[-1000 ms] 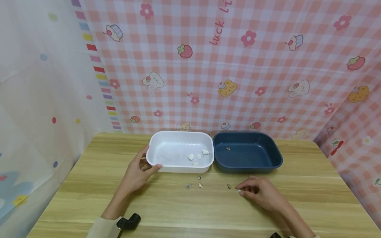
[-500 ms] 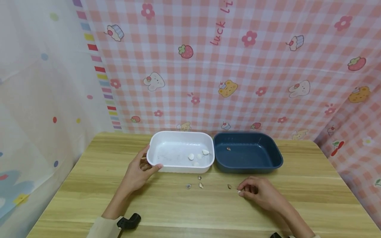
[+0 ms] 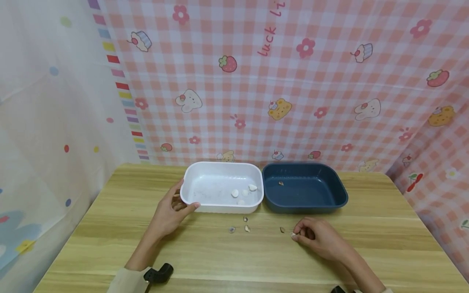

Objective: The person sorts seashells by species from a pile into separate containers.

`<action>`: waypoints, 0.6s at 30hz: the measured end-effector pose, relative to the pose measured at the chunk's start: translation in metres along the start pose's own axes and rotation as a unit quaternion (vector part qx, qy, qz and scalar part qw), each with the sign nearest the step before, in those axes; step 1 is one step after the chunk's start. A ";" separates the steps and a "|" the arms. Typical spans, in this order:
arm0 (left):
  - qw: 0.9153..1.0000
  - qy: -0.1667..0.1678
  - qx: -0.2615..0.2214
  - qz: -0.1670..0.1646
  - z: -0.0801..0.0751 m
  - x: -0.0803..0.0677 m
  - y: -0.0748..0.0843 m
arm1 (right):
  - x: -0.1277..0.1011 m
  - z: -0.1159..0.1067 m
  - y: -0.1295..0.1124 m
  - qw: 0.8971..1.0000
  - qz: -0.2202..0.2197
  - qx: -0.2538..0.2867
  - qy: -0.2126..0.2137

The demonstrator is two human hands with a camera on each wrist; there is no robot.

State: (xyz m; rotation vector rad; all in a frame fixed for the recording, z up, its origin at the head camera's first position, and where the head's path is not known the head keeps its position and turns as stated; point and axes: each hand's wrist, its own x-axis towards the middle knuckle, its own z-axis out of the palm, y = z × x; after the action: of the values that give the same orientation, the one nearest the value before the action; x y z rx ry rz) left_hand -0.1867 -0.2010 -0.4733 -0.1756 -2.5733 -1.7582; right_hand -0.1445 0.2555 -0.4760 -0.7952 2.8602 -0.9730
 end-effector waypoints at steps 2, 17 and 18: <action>1.000 0.000 0.001 -0.001 0.000 0.000 0.000 | 0.000 0.000 -0.001 1.000 -0.002 -0.001 0.002; 1.000 0.002 -0.001 0.004 0.000 -0.001 0.000 | -0.004 0.003 -0.008 0.997 0.036 -0.024 0.068; 1.000 0.002 0.000 0.004 0.000 -0.001 0.000 | -0.004 0.003 -0.009 0.997 0.037 -0.023 0.068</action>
State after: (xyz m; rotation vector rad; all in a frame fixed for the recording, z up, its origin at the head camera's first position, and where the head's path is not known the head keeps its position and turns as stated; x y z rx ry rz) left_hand -0.1861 -0.2008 -0.4734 -0.1820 -2.5652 -1.7550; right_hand -0.1361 0.2498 -0.4739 -0.6434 3.0135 -0.9938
